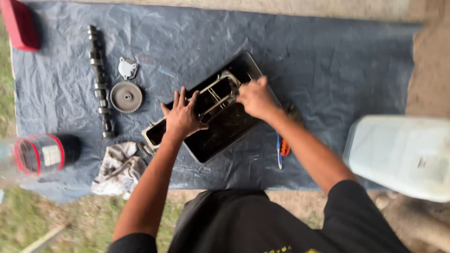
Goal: The person cleans a metal engine cylinder head using a brush and a liquid solvent in a black tray. They scrub the internal surfaces and edges of the part, occasionally dipping the brush into the tray to reload the cleaning solution.
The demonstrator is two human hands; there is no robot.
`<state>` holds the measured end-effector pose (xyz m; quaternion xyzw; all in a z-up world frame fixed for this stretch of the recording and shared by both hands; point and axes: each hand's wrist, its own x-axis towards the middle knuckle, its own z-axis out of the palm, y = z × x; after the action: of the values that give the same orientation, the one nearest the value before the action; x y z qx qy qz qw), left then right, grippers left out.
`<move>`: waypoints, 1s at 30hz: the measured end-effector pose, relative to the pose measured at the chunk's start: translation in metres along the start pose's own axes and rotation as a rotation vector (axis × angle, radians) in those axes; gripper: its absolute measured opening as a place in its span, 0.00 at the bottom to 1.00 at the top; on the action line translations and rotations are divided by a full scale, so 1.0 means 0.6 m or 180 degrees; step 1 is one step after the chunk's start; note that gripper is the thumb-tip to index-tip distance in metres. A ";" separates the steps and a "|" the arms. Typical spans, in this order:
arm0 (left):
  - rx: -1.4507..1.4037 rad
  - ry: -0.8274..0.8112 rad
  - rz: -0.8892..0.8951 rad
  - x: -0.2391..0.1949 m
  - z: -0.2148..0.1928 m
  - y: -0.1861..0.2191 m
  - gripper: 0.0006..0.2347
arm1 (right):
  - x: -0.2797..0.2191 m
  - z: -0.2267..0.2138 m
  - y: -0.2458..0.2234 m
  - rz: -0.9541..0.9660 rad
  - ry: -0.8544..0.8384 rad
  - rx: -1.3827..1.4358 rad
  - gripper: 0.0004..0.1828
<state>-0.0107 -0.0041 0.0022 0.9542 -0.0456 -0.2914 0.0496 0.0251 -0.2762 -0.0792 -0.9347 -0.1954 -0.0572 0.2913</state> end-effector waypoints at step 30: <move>-0.0215 0.0174 0.0042 0.018 0.013 -0.006 0.53 | -0.109 0.004 0.020 0.1777 0.0544 -0.0222 0.04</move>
<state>-0.0062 -0.0023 -0.0108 0.9593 -0.0407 -0.2663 0.0850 -0.0299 -0.3057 -0.1018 -0.9536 0.0966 -0.0601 0.2789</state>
